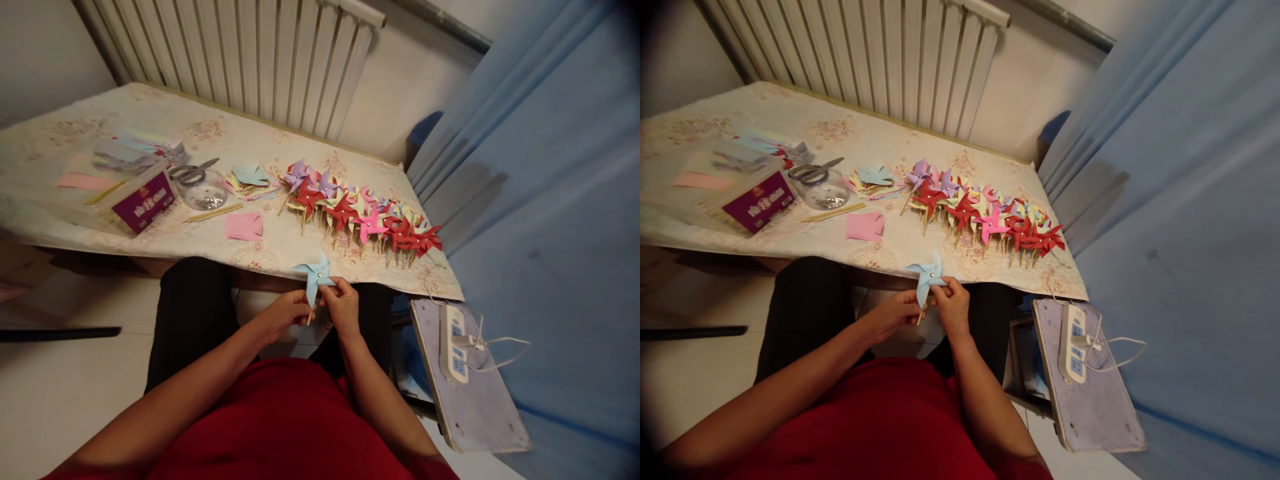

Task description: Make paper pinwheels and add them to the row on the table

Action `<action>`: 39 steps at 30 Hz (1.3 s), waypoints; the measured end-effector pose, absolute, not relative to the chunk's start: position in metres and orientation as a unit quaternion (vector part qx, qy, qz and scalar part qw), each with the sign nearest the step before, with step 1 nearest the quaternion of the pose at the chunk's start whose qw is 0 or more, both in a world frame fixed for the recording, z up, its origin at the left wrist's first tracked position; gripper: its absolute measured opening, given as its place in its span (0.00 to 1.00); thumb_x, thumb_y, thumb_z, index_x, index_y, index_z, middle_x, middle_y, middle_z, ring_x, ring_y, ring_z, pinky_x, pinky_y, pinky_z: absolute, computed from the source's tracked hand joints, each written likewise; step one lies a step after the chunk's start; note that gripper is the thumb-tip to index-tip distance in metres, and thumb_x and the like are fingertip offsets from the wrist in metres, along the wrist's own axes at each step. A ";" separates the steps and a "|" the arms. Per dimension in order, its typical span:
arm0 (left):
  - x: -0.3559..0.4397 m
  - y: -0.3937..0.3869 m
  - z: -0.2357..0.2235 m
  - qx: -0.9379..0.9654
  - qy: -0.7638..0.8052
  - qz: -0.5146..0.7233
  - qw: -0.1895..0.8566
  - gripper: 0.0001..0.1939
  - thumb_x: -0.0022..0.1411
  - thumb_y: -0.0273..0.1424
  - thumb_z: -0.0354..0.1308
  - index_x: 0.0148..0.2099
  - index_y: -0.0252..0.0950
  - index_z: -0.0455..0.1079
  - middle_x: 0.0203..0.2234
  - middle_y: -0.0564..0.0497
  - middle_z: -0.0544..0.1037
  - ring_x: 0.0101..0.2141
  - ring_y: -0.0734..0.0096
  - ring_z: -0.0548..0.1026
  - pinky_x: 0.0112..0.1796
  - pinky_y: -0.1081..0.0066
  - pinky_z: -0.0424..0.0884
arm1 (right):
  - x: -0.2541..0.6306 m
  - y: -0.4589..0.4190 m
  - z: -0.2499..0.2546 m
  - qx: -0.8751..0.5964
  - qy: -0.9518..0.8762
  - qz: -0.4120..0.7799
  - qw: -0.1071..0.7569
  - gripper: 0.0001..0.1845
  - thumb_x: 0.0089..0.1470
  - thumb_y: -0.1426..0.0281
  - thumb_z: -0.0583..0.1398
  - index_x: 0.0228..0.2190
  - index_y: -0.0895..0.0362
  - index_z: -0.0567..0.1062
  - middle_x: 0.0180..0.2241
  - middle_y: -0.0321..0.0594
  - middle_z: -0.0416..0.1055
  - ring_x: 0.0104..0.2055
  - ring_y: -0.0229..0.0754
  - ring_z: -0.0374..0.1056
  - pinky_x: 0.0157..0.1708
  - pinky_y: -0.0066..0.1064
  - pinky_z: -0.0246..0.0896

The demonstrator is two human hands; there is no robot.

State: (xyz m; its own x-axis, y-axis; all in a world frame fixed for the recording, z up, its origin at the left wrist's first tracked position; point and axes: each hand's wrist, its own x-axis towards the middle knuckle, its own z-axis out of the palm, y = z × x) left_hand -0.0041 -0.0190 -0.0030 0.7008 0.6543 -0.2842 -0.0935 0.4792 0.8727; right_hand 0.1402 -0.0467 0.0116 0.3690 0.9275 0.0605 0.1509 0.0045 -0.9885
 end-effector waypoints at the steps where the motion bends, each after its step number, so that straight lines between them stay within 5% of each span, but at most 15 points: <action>1: -0.004 -0.019 -0.003 0.455 0.310 0.231 0.802 0.12 0.48 0.27 0.56 0.38 0.31 0.70 0.23 0.54 0.72 0.20 0.80 0.61 0.25 0.75 0.54 | 0.140 -0.047 0.012 -0.616 -0.440 0.345 0.555 0.07 0.46 0.66 0.61 0.28 0.57 0.73 0.14 0.27 0.63 0.17 0.34 0.59 0.20 0.25 0.54; 39: -0.004 -0.020 -0.005 0.436 0.325 0.237 0.805 0.08 0.47 0.28 0.58 0.33 0.33 0.67 0.22 0.54 0.72 0.20 0.79 0.63 0.26 0.73 0.56 | 0.142 -0.049 0.006 -0.633 -0.434 0.318 0.557 0.10 0.48 0.64 0.60 0.30 0.58 0.75 0.16 0.29 0.66 0.19 0.36 0.62 0.23 0.26 0.56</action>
